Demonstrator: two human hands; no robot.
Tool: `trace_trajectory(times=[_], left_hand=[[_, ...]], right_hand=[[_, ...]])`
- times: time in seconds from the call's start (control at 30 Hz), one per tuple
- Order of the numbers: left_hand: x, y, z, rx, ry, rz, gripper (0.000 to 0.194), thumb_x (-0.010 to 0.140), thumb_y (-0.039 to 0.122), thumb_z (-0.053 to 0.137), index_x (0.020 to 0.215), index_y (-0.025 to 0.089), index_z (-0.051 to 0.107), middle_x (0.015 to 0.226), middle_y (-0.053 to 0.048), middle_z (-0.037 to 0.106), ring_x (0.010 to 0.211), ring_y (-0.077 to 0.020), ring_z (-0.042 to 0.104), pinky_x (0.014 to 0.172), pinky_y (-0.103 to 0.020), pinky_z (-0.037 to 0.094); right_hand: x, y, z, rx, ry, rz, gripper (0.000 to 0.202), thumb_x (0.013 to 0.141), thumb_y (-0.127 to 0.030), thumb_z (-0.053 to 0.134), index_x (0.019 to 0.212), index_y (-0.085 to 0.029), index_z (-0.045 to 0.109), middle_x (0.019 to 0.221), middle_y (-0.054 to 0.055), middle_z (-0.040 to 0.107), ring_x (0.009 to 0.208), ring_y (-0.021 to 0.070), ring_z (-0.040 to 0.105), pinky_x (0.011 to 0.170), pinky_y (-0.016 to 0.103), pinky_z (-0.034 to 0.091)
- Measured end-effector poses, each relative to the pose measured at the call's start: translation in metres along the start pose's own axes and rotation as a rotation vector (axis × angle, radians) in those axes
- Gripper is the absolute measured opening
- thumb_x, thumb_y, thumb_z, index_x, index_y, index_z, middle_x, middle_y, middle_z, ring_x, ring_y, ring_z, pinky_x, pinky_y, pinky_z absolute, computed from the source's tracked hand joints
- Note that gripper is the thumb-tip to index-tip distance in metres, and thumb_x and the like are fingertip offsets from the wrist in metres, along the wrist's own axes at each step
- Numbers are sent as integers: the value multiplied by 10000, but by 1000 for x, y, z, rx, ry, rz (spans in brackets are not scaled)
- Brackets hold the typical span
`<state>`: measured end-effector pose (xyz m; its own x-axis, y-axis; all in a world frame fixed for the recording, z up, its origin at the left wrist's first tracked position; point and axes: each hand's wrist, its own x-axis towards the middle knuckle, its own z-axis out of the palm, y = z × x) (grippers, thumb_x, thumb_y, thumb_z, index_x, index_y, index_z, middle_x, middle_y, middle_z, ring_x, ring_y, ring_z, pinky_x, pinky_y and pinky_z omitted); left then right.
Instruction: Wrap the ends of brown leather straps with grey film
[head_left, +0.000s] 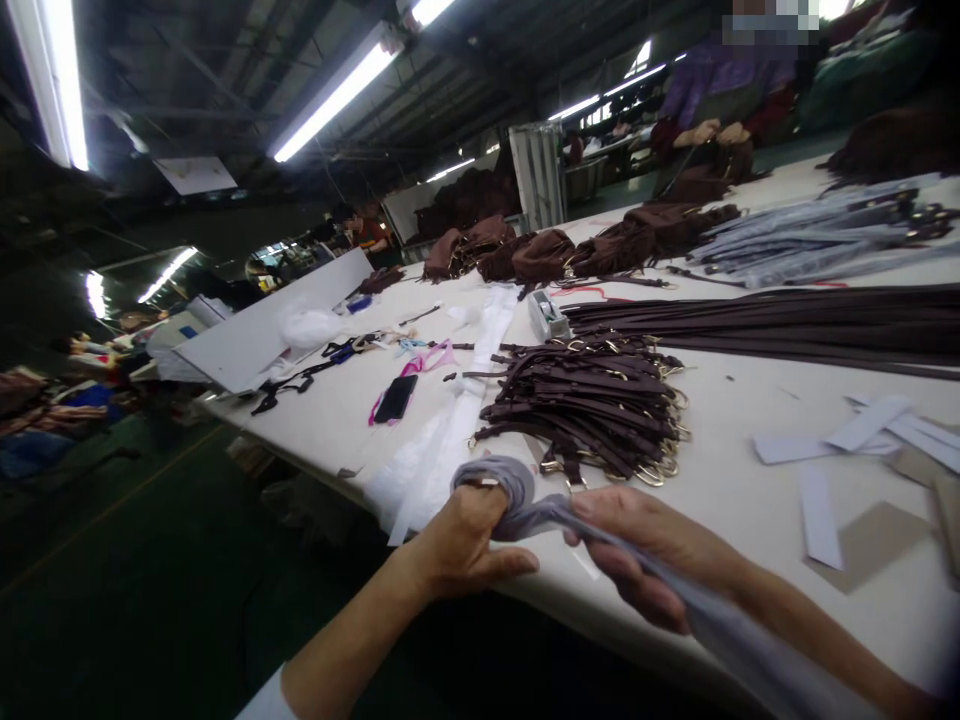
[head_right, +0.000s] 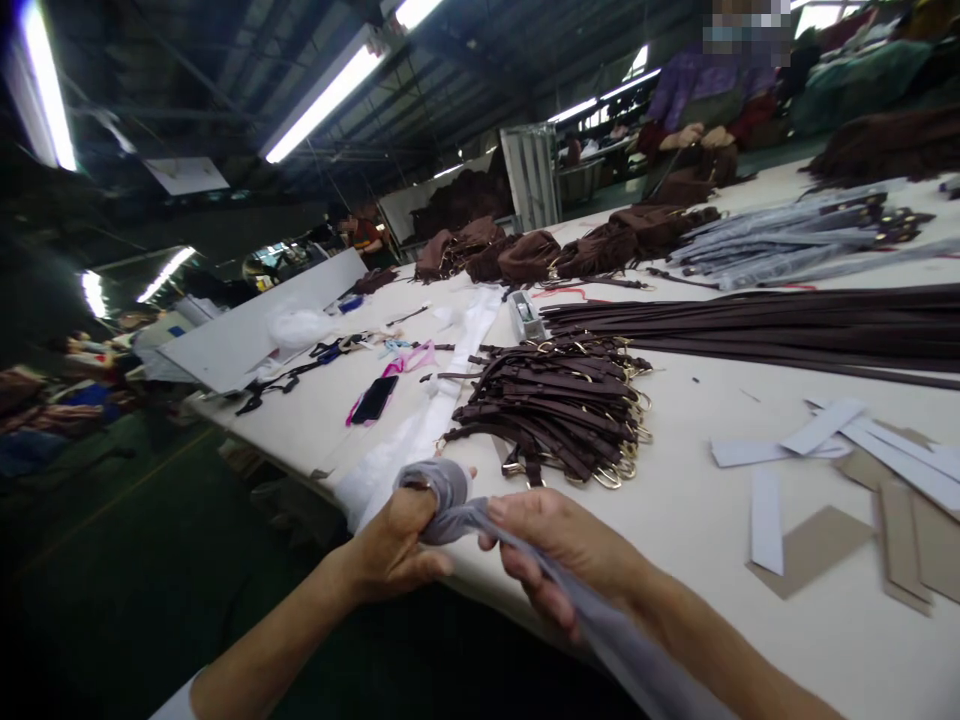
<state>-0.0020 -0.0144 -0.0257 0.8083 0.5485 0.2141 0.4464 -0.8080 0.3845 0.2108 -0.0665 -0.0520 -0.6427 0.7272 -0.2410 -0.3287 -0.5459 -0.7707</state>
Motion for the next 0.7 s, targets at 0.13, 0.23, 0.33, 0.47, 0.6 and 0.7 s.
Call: trace_trajectory(times=[0.13, 0.23, 0.33, 0.47, 0.6, 0.7], left_hand=[[-12, 11, 8, 55, -144, -18, 345, 864, 468, 368, 796, 163, 514, 736, -74, 585, 725, -210, 562, 790, -376, 441], [-15, 12, 11, -11, -267, -55, 300, 873, 424, 351, 738, 181, 463, 664, -35, 532, 639, -169, 511, 703, -318, 433], [-12, 14, 13, -203, -354, -55, 327, 876, 443, 329, 722, 180, 448, 679, -30, 508, 652, -155, 491, 684, -289, 425], [-8, 22, 10, -592, -432, -67, 411, 857, 499, 345, 635, 173, 458, 572, -12, 459, 562, -142, 460, 605, -278, 417], [-8, 30, 7, -977, -516, -295, 509, 813, 558, 395, 812, 128, 667, 467, -14, 470, 411, -130, 414, 430, -254, 328], [-4, 33, 12, -1229, -504, -398, 591, 717, 605, 480, 916, 96, 706, 423, -20, 491, 348, -132, 410, 385, -257, 317]], right_hand=[[3, -17, -26, -391, -94, 13, 419, 743, -580, 590, 766, -171, 504, 456, -98, 371, 319, 35, 267, 296, 157, 193], [1, -34, -34, -1038, -107, -204, 352, 722, -462, 685, 833, -152, 564, 565, -60, 454, 484, 59, 379, 432, 173, 259], [1, -47, -39, -1360, -285, -370, 283, 885, -395, 511, 805, -140, 603, 633, -14, 501, 577, 84, 434, 547, 200, 320], [5, -43, -48, -1155, -508, -345, 291, 905, -359, 480, 870, -108, 623, 705, 31, 563, 625, 100, 501, 584, 193, 386], [7, -23, -49, -661, -450, -137, 381, 825, -441, 577, 1058, -140, 555, 679, 4, 588, 554, 105, 550, 509, 193, 438], [10, -10, -44, -412, -449, -48, 602, 755, -519, 625, 1220, -165, 482, 645, -15, 580, 501, 111, 548, 458, 197, 444]])
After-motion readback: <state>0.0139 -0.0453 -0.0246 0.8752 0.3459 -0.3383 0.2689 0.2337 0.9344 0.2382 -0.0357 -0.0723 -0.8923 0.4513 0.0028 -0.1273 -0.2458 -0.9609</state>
